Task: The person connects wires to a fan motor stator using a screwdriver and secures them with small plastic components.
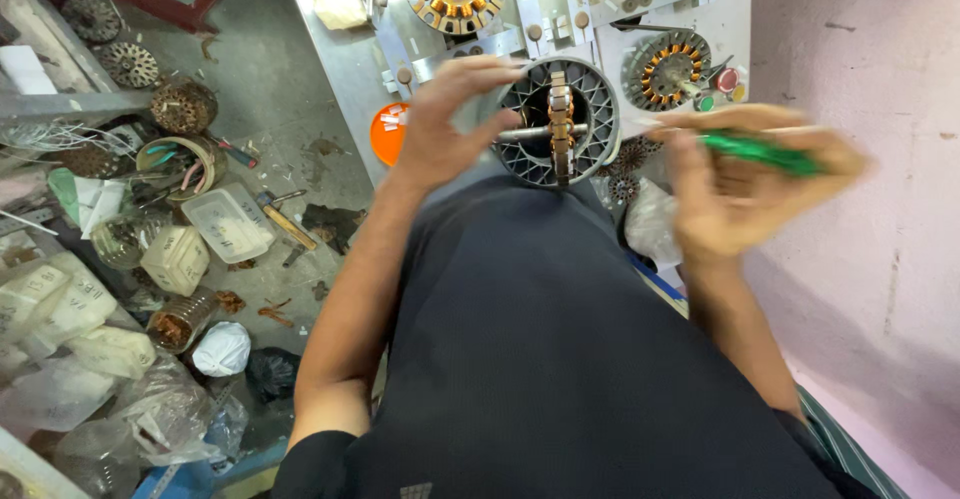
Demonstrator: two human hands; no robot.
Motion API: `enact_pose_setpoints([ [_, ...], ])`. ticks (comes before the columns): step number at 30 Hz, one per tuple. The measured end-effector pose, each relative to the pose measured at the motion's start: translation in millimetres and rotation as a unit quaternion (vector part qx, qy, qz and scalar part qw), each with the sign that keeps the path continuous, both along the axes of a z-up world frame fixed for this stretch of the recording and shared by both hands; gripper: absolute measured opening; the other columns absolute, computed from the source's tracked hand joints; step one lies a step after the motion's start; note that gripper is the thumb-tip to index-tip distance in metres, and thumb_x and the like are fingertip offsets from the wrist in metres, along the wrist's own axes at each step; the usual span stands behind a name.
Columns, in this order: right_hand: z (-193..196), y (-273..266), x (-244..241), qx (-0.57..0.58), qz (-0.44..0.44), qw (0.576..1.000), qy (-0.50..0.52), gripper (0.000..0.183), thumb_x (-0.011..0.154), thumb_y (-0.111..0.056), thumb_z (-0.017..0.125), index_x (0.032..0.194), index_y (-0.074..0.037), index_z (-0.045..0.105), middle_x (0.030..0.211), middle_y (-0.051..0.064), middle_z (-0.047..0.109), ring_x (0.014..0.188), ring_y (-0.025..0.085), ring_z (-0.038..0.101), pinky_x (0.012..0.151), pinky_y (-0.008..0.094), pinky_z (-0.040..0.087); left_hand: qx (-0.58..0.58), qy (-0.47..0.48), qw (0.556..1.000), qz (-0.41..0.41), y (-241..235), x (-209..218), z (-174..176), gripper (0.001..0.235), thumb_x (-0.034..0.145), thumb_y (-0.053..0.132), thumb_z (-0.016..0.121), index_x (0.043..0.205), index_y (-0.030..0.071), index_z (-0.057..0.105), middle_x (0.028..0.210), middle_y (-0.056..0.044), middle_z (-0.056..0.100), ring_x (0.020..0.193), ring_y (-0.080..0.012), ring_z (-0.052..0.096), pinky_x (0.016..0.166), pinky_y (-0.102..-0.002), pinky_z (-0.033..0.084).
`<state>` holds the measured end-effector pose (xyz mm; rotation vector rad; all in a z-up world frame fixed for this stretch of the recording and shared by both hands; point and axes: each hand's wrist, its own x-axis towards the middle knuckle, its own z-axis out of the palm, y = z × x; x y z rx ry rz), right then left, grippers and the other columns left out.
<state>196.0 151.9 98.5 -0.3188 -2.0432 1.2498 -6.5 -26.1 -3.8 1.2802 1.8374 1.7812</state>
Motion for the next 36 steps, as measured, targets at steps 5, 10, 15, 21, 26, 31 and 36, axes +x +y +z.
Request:
enact_pose_setpoints([
  [5,1.4,24.7,27.8,-0.14,-0.065,0.988,0.002,0.045,0.119,0.009,0.063,0.136,-0.014,0.028,0.104,0.015,0.061,0.083,0.031,0.068,0.078,0.041,0.058,-0.308,0.04,0.943,0.117,-66.3,-16.7,-36.2,0.015,0.083,0.011,0.082,0.093,0.007,0.072,0.092,-0.01,0.07,0.087,-0.029,0.069,0.078,-0.042,0.055],
  [10,-8.4,12.1,20.7,-0.271,-0.067,0.96,-0.029,0.043,0.116,0.007,0.062,0.135,-0.009,0.027,0.103,0.015,0.061,0.085,0.033,0.073,0.075,0.042,0.059,-0.383,0.047,0.908,0.166,-110.5,-12.7,-80.3,0.023,0.074,0.012,0.082,0.094,0.005,0.072,0.09,-0.014,0.065,0.084,-0.0349,0.066,0.073,-0.045,0.052],
  [15,-8.3,3.1,9.9,-0.286,-0.042,0.956,-0.054,0.04,0.116,0.01,0.061,0.133,-0.007,0.029,0.101,0.015,0.06,0.084,0.033,0.074,0.078,0.045,0.065,-0.348,0.027,0.913,0.209,-113.0,-1.8,-103.5,0.019,0.08,0.011,0.08,0.095,0.006,0.071,0.093,-0.013,0.063,0.087,-0.035,0.066,0.075,-0.046,0.052],
  [21,-8.5,11.5,8.3,-0.255,-0.033,0.964,-0.065,0.039,0.116,0.008,0.059,0.135,-0.007,0.028,0.104,0.017,0.061,0.085,0.033,0.075,0.079,0.045,0.061,-0.343,0.084,0.908,0.227,-105.0,-3.1,-111.4,0.012,0.081,0.006,0.076,0.089,0.005,0.066,0.096,-0.012,0.06,0.093,-0.0345,0.063,0.08,-0.046,0.05],
  [26,-2.5,12.5,9.3,-0.258,-0.037,0.963,-0.062,0.026,0.12,0.001,0.058,0.137,-0.002,0.038,0.097,0.014,0.058,0.075,0.025,0.065,0.074,0.043,0.058,-0.354,0.11,0.912,0.178,-100.9,-2.5,-101.6,0.013,0.084,0.001,0.07,0.093,0.002,0.06,0.098,-0.015,0.056,0.096,-0.0376,0.059,0.081,-0.048,0.048],
  [31,23.9,1.5,-3.2,-0.202,-0.034,0.97,-0.13,0.018,0.116,-0.009,0.055,0.131,0.001,0.056,0.1,0.01,0.066,0.069,0.015,0.065,0.069,0.034,0.062,-0.237,0.014,0.959,0.157,-84.9,7.7,-42.7,0.014,0.092,-0.007,0.06,0.105,-0.002,0.054,0.104,-0.018,0.056,0.1,-0.041,0.058,0.087,-0.048,0.048],
  [36,43.1,-7.5,-22.5,-0.04,0.052,0.968,-0.243,0.011,0.105,-0.001,0.068,0.114,0.005,0.07,0.099,0.013,0.071,0.073,0.016,0.068,0.071,0.026,0.055,-0.105,-0.004,0.991,0.085,-61.7,24.1,39.1,0.019,0.095,-0.009,0.061,0.111,0.001,0.056,0.106,-0.016,0.06,0.101,-0.038,0.063,0.089,-0.044,0.053],
])
